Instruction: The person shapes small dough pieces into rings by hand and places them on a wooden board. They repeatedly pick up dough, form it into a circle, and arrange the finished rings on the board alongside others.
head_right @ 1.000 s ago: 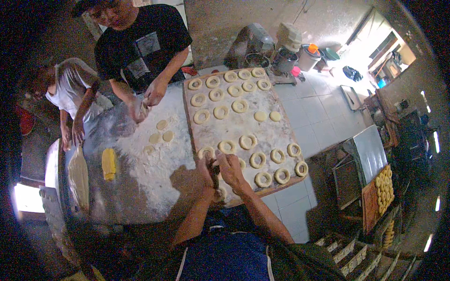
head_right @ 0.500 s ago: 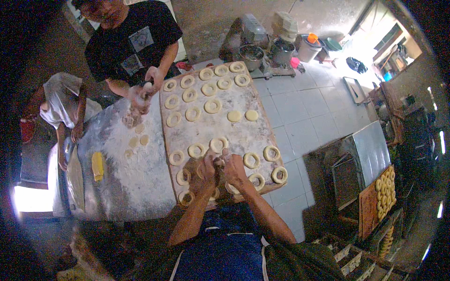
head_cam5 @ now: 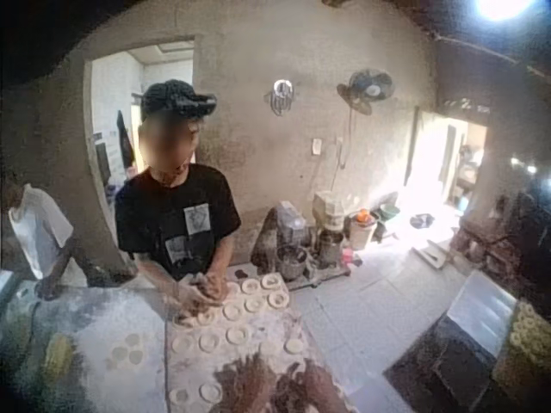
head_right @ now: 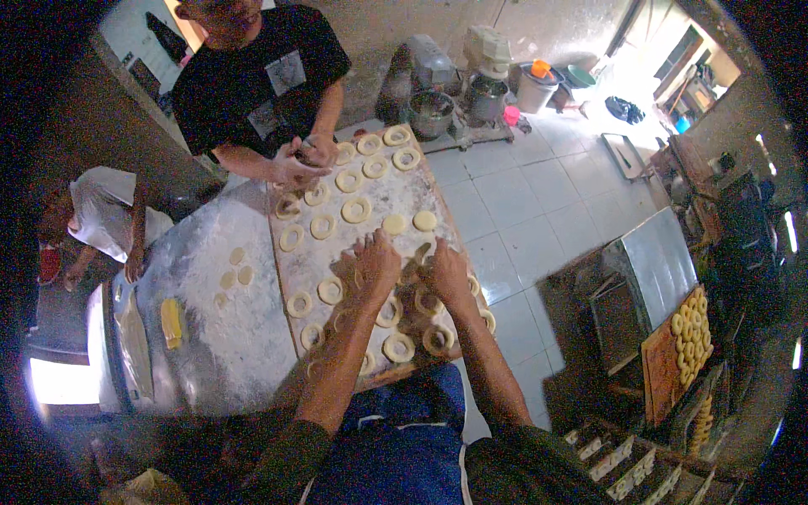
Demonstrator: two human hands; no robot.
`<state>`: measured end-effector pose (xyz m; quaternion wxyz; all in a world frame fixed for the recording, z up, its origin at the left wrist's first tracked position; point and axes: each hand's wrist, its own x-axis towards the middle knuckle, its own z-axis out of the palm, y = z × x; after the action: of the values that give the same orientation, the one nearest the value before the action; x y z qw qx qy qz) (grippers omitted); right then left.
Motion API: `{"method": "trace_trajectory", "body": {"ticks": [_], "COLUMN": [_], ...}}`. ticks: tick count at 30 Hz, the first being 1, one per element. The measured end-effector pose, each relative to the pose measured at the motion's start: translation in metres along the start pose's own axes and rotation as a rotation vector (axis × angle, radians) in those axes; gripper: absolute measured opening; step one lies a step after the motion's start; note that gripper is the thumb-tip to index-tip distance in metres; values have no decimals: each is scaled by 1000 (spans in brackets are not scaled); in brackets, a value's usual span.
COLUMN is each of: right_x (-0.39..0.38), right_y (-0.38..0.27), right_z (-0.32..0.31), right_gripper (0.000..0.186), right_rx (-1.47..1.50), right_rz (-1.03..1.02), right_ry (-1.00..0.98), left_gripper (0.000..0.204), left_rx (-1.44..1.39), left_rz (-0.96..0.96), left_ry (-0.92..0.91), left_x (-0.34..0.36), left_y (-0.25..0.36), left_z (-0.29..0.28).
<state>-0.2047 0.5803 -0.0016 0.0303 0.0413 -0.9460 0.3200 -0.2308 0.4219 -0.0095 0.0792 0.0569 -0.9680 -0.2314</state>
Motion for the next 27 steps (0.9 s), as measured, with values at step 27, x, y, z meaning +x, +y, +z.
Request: {"method": "trace_trajectory", "body": {"ticks": [27], "right_x": [-42], "right_y": [-260], "right_z": [211], "right_gripper": [23], "right_rx": [257], "right_rz": [-495], "right_ry": [-587], "left_gripper": [39], "left_rx": [195], "left_rz": [-461], "left_ry": [445], "left_x": [-172], "left_y": [-326], "left_z": [-157]}}
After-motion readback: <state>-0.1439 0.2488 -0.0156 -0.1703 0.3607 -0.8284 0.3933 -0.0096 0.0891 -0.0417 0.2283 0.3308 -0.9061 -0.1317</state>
